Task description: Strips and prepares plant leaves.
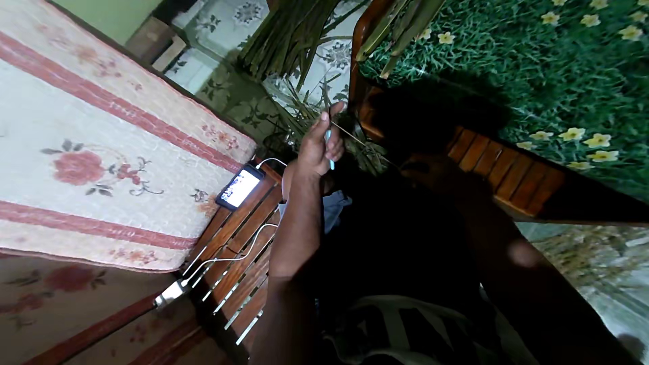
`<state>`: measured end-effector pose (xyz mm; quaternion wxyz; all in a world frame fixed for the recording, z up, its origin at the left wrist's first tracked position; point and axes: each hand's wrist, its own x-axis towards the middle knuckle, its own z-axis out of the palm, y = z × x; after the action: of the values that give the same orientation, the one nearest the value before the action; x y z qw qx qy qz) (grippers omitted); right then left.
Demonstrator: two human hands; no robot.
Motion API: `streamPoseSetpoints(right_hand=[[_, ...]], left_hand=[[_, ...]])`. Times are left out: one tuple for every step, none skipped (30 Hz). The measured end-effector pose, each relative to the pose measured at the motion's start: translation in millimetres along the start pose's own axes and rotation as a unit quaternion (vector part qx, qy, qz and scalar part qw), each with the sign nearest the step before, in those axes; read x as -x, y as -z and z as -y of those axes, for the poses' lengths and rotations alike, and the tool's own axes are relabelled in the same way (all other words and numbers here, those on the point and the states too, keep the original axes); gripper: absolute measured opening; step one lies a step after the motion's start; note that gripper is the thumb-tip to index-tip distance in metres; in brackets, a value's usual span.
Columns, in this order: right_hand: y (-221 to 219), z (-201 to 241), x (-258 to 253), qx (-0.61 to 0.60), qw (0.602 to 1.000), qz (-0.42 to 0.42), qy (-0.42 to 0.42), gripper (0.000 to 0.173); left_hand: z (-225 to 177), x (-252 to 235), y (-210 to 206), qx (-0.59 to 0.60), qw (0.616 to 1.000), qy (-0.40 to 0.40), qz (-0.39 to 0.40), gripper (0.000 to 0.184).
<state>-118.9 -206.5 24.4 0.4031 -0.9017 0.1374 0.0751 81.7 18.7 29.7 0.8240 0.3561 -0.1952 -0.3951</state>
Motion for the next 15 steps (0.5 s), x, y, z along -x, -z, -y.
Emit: streamPoseSetpoints(right_hand=[[0.7,-5.2,1.4,0.008,1.000,0.004,0.000,0.029],[1.4,-12.4,2.8,0.015,1.000,0.008,0.010,0.030],[1.6,-22.2,3.9,0.021,0.999,0.011,0.028,0.030],[0.9,-33.3,5.3,0.023,0.998,0.008,0.049,0.031],[0.6,-43.4,7.5,0.020,0.997,0.003,0.068,0.032],[1.2,-49.8,11.6,0.012,0.997,-0.005,0.080,0.032],[3.4,-50.5,18.7,-0.008,0.997,-0.012,0.076,0.030],[6.2,-48.1,27.2,-0.025,0.998,-0.016,0.054,0.029],[10.7,-42.9,36.9,-0.039,0.999,-0.015,0.013,0.028],[15.2,-42.6,44.6,-0.043,0.999,-0.014,-0.020,0.028],[19.2,-46.9,50.7,-0.043,0.998,-0.010,-0.037,0.028],[23.2,-52.5,56.1,-0.046,0.998,-0.008,-0.051,0.028],[26.8,-59.5,61.7,-0.051,0.997,-0.008,-0.059,0.027],[30.0,-67.5,68.0,-0.057,0.996,-0.011,-0.069,0.026],[33.1,-76.2,75.1,-0.066,0.995,-0.016,-0.079,0.025]], left_hand=[[-0.5,-1.3,1.5,-0.003,1.000,-0.007,-0.006,0.045],[-1.6,-2.6,3.2,-0.004,1.000,-0.011,-0.011,0.045],[-3.1,-3.9,4.6,-0.004,1.000,-0.015,-0.013,0.046],[-4.8,-4.7,5.9,-0.002,1.000,-0.016,-0.017,0.047],[-6.3,-5.1,6.7,0.001,1.000,-0.018,-0.025,0.047],[-7.8,-5.1,7.3,0.001,0.999,-0.020,-0.033,0.046],[-9.4,-4.6,8.1,0.001,0.999,-0.024,-0.039,0.046],[-11.1,-4.0,9.1,0.001,0.999,-0.029,-0.044,0.046],[-12.9,-3.6,9.8,0.000,0.998,-0.035,-0.052,0.047],[-14.5,-3.3,10.7,-0.001,0.997,-0.041,-0.058,0.047],[-16.1,-3.0,11.7,0.001,0.997,-0.046,-0.065,0.046],[-17.8,-2.8,13.0,0.003,0.996,-0.053,-0.073,0.046],[-19.4,-2.6,14.8,0.007,0.995,-0.060,-0.078,0.046],[-20.7,-2.5,17.7,0.012,0.994,-0.068,-0.080,0.047],[-22.1,-2.4,21.0,0.019,0.993,-0.080,-0.082,0.048]])
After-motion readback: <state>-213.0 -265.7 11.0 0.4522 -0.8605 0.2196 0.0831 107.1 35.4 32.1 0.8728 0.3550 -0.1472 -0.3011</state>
